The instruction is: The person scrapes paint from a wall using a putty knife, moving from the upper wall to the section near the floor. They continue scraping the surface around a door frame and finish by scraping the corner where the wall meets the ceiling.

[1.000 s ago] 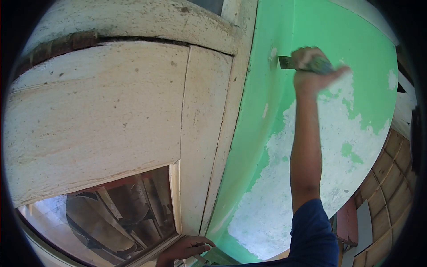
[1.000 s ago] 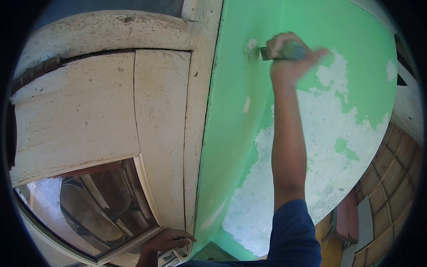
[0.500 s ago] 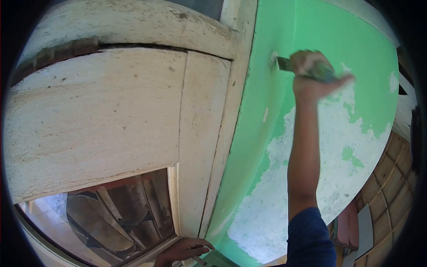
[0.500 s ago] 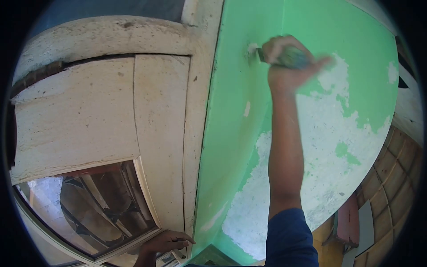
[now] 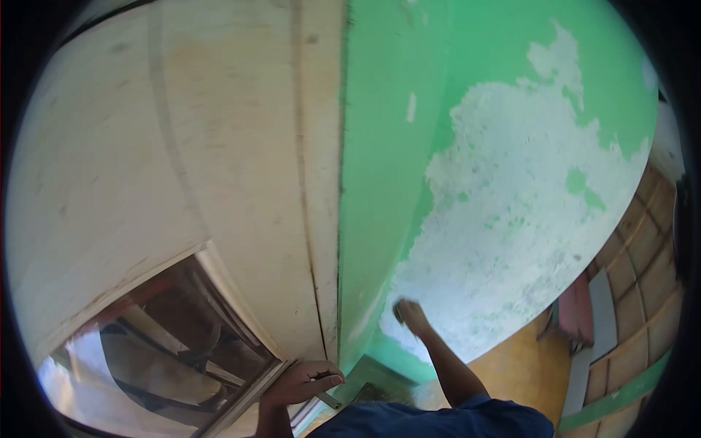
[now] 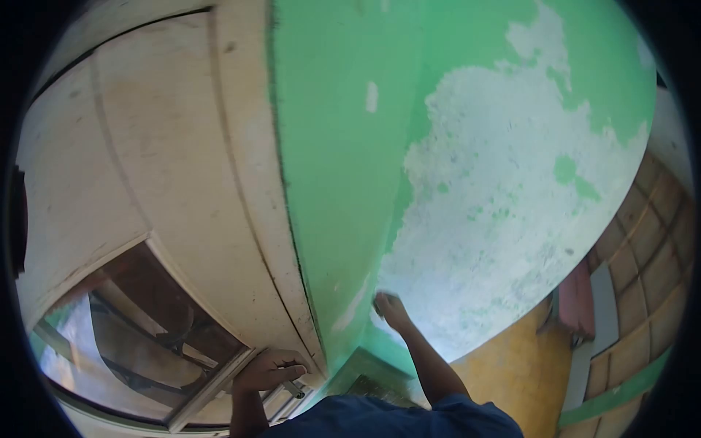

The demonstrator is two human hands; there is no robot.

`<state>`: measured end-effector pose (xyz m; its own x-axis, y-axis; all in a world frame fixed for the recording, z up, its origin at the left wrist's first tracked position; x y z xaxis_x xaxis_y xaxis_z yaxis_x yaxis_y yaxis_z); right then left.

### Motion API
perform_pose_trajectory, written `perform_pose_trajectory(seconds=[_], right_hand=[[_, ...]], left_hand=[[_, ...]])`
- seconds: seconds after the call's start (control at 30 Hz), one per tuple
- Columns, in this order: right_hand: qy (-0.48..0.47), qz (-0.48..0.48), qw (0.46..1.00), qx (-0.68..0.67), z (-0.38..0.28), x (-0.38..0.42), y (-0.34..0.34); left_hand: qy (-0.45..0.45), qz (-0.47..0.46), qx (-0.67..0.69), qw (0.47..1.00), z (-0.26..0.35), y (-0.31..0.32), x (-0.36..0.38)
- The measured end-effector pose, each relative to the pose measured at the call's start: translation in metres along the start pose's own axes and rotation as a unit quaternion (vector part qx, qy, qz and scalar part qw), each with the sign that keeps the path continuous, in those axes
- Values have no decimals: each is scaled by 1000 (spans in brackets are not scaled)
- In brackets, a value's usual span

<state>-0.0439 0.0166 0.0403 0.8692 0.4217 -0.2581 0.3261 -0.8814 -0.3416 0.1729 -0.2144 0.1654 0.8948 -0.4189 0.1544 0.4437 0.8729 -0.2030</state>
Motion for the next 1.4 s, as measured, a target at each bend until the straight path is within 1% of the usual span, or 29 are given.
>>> perform_pose_trajectory(seconds=[0.03, 0.07, 0.1, 0.13, 0.17, 0.2, 0.23, 0.27, 0.33, 0.37, 0.43, 0.47, 0.53, 0.6, 0.67, 0.77, 0.83, 0.87, 0.93, 0.97, 1.0, 1.03, 1.07, 1.1, 1.17, 1.23, 1.3, 1.37, 1.4], right_hand=[[138, 8, 990, 6, 77, 44, 7], [296, -1, 955, 7, 101, 101, 7], [352, -9, 936, 5, 155, 157, 7], [317, 42, 943, 91, 195, 212, 0], [341, 40, 936, 81, 210, 266, -9], [449, 43, 890, 72, 220, 325, -19], [493, 43, 869, 15, 198, 362, -26], [502, 81, 855, -100, 223, 421, -30], [623, 101, 775, 4, 268, 508, -44], [627, 103, 772, -3, 262, 513, -40], [611, 113, 770, 148, 228, 516, -54], [563, 98, 794, 207, 230, 515, -54], [525, 84, 823, 201, 209, 481, -53], [459, 90, 850, 240, 248, 465, -49], [373, 100, 850, 358, 250, 418, -51], [374, 78, 867, 319, 223, 329, -70], [390, -29, 893, 223, 231, 285, -68], [380, -32, 897, 222, 227, 265, -71], [271, 7, 933, 236, 197, 222, -81], [259, 2, 937, 236, 184, 204, -83], [198, 49, 953, 224, 164, 186, -88], [138, 95, 964, 209, 148, 171, -95], [110, 133, 973, 154, 142, 159, -101], [159, 138, 975, 77, 134, 148, -107], [165, 206, 959, -104, 86, 123, -121], [117, 264, 930, -228, 43, 101, -136], [79, 266, 887, -370, 8, 81, -141], [70, 227, 855, -460, -18, 69, -136], [67, 228, 854, -462, -34, 66, -136]], left_hand=[[-10, 0, 6, 1000, -1, -1, 0], [-25, -15, -2, 1000, -3, 1, -1], [-15, -8, -6, 1000, -2, 1, -1], [-3, 0, -11, 1000, 0, 0, -3], [-15, -14, -17, 1000, 0, 1, -3], [-41, -26, 40, 998, 0, 1, -2], [-68, -35, 98, 992, -2, 2, -1], [-78, -44, 94, 992, -4, 4, -2], [-17, -53, 131, 990, 0, 4, -4], [-23, -58, 127, 990, 0, 5, -6], [-3, -39, 103, 994, 3, 4, -6], [-10, -44, 103, 994, 3, 5, -7], [-19, -33, 106, 994, 4, 4, -9], [-30, -27, 105, 994, 1, 3, -9], [-37, -14, 105, 994, -1, 3, -8], [-36, -7, 97, 995, 2, 4, -9], [-17, -2, 120, 993, 4, 5, -10], [-14, 8, 115, 993, 2, 3, -10], [-3, -3, 143, 990, -3, 3, -9], [2, 9, 139, 990, -2, 2, -9], [0, 6, 138, 990, -2, 2, -9], [-3, 3, 138, 990, -2, 3, -9], [0, 12, 135, 991, -2, 2, -9], [1, 7, 136, 991, -3, 2, -9], [4, 6, 134, 991, -7, 1, -9], [-1, -16, 131, 991, -11, 1, -10], [3, -12, 126, 992, -6, 3, -10], [7, -12, 122, 992, -4, 3, -10], [3, -17, 119, 993, -5, 3, -9]])
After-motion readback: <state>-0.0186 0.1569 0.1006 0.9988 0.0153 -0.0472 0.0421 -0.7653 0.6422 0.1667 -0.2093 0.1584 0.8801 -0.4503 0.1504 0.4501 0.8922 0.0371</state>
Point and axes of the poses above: each hand's wrist, its own x-axis away from the middle knuckle, its own y-axis out of the palm, z = x × y, the point moved 6 cm from there along -x, towards the middle knuckle, and after that the axes turned 9 degrees about -y, right-handed, at the moved point
